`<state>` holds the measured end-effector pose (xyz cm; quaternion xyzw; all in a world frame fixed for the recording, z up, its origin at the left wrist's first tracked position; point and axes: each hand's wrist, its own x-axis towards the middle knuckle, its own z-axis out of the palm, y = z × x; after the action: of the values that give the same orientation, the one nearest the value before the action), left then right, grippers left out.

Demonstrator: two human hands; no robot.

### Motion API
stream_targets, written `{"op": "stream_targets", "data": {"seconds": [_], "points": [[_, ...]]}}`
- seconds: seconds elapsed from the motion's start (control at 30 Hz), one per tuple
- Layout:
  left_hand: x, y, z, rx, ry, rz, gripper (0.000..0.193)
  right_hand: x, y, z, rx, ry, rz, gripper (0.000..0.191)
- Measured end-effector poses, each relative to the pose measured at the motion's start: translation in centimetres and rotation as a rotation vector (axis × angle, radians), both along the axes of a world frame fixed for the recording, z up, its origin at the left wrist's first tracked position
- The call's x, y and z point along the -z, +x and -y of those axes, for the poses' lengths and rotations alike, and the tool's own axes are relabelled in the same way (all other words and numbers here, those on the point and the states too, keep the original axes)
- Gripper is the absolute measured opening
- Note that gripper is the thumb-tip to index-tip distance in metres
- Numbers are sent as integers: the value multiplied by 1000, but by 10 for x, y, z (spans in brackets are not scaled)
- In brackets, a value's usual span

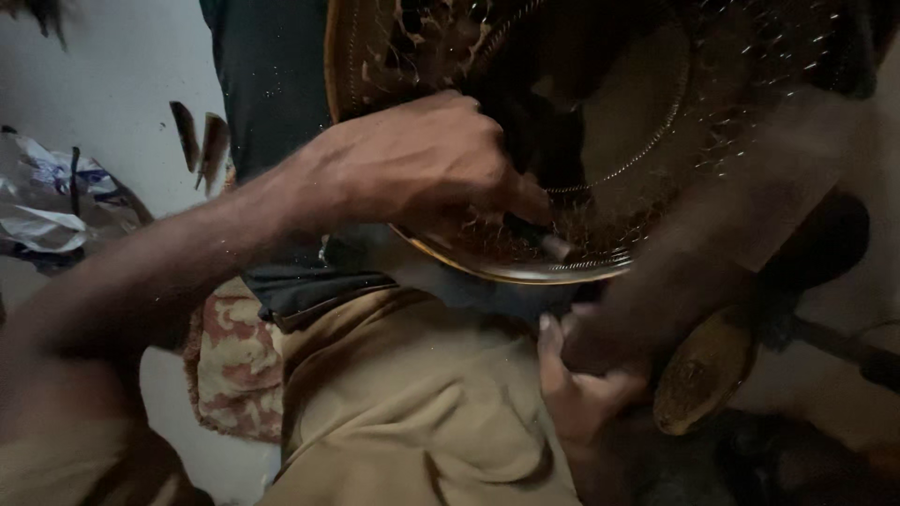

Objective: The person is engraving a decorative pattern on a large metal plate using a chisel and a wooden mallet. They hold the plate steady with one hand while striking the chisel with the mallet in the other hand to create intricate designs.

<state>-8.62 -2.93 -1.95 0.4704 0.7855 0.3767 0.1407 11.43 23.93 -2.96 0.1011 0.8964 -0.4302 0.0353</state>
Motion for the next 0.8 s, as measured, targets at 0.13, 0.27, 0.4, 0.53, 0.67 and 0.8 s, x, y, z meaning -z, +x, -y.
{"op": "stream_targets", "data": {"seconds": [0.13,0.27,0.4,0.53,0.67,0.8], "points": [[2,1,0,-19,-15,36,53,-6,-1,-1,-97,416,-174,45],[3,1,2,-34,-56,-22,43,-7,-8,5,229,-201,43,28],[3,2,0,-31,-66,-58,47,-10,-16,1,95,-46,30,35],[5,0,1,-6,-18,39,48,-7,-12,-4,-50,-7,-20,29],[8,0,1,17,-187,-36,48,3,-7,-3,-23,-26,-187,41],[11,1,0,-20,-40,-83,43,3,-12,-6,-181,133,-188,21]]}}
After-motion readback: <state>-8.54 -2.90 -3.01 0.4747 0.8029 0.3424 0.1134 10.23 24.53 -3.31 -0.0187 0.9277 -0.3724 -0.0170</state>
